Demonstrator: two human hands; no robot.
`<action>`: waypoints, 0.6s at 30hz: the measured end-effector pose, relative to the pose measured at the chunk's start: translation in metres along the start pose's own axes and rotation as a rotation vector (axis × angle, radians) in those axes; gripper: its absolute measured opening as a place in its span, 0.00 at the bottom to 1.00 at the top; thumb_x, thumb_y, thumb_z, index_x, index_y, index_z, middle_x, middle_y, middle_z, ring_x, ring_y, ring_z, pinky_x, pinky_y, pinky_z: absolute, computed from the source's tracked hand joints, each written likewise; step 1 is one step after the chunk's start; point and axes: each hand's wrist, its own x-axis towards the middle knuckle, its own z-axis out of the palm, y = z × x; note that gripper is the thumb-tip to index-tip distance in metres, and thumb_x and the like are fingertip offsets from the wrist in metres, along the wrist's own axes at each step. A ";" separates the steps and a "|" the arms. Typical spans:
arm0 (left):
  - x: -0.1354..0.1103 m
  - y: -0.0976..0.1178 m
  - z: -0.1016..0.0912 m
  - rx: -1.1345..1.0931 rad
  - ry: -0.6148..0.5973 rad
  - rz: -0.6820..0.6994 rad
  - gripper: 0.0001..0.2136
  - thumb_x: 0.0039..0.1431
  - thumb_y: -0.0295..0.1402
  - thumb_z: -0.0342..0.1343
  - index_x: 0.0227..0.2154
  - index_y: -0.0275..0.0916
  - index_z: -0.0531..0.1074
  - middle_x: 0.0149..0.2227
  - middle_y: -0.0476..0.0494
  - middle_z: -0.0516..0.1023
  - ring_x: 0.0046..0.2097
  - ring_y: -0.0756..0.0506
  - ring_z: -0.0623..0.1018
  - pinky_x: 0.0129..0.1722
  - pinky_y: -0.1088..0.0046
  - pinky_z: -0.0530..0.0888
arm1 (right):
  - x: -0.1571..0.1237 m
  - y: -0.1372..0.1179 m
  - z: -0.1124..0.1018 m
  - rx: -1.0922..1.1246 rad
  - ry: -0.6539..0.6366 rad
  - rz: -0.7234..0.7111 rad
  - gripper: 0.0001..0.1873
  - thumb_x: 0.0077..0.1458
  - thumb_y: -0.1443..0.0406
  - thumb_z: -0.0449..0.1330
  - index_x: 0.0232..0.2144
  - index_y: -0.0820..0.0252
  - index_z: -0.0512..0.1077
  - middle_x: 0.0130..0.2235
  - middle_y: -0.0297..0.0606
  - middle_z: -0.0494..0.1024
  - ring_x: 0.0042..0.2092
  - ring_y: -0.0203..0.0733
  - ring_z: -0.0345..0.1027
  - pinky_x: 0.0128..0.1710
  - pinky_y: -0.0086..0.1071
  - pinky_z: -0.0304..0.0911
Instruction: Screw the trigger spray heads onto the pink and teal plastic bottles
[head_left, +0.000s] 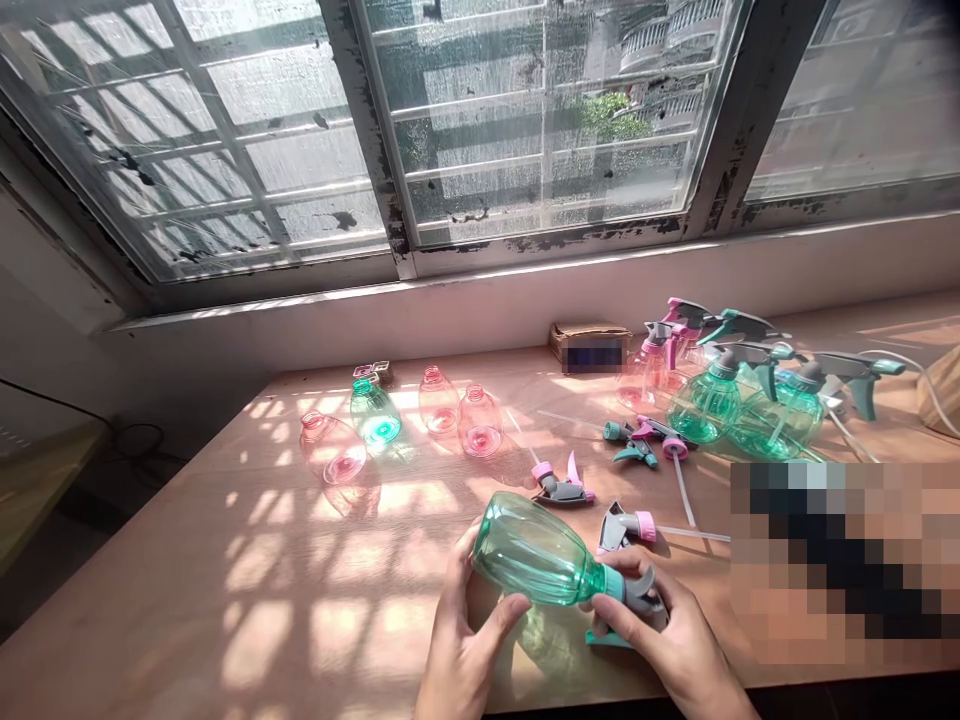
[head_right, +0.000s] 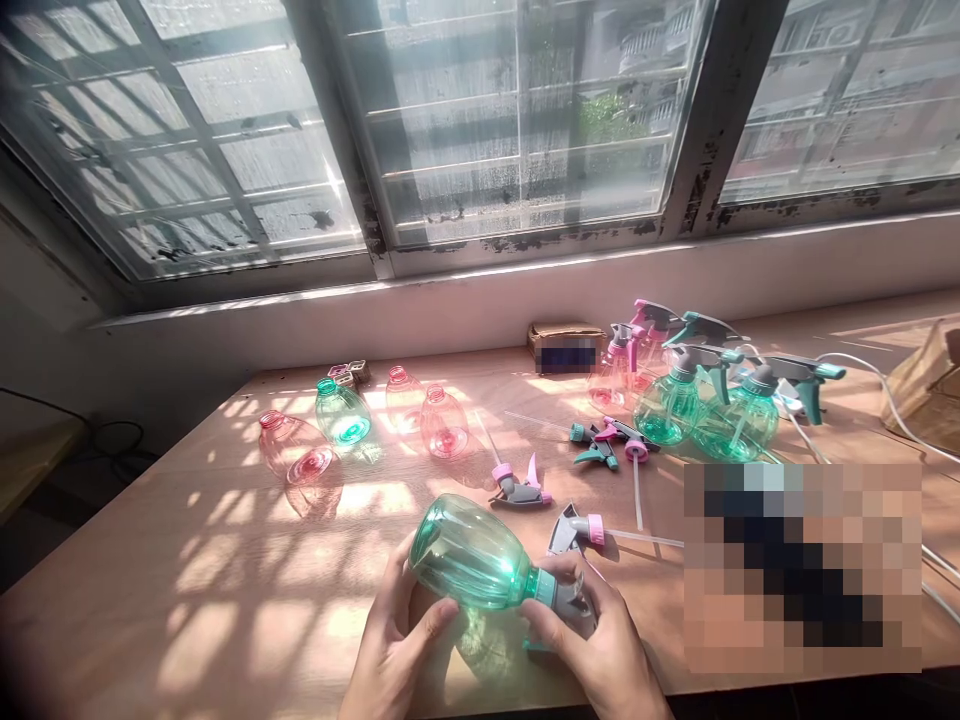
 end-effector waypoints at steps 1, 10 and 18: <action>0.001 0.001 0.000 0.010 -0.016 0.008 0.31 0.68 0.47 0.67 0.71 0.53 0.68 0.78 0.38 0.65 0.79 0.26 0.60 0.78 0.39 0.55 | 0.001 0.000 0.000 0.016 -0.009 -0.001 0.22 0.53 0.46 0.78 0.39 0.54 0.83 0.26 0.32 0.83 0.29 0.45 0.79 0.33 0.35 0.75; -0.007 0.000 0.000 -0.024 -0.002 -0.030 0.44 0.61 0.55 0.71 0.76 0.50 0.61 0.78 0.35 0.65 0.79 0.25 0.61 0.78 0.41 0.58 | -0.001 0.001 -0.001 -0.026 -0.035 -0.003 0.20 0.52 0.47 0.79 0.41 0.51 0.86 0.34 0.34 0.85 0.33 0.46 0.80 0.36 0.35 0.77; -0.004 0.015 -0.001 -0.014 0.048 -0.082 0.42 0.59 0.58 0.70 0.71 0.47 0.68 0.73 0.34 0.74 0.74 0.25 0.70 0.73 0.46 0.68 | -0.003 0.005 -0.006 -0.029 -0.098 -0.012 0.26 0.55 0.41 0.75 0.44 0.52 0.85 0.33 0.34 0.82 0.33 0.49 0.80 0.39 0.39 0.75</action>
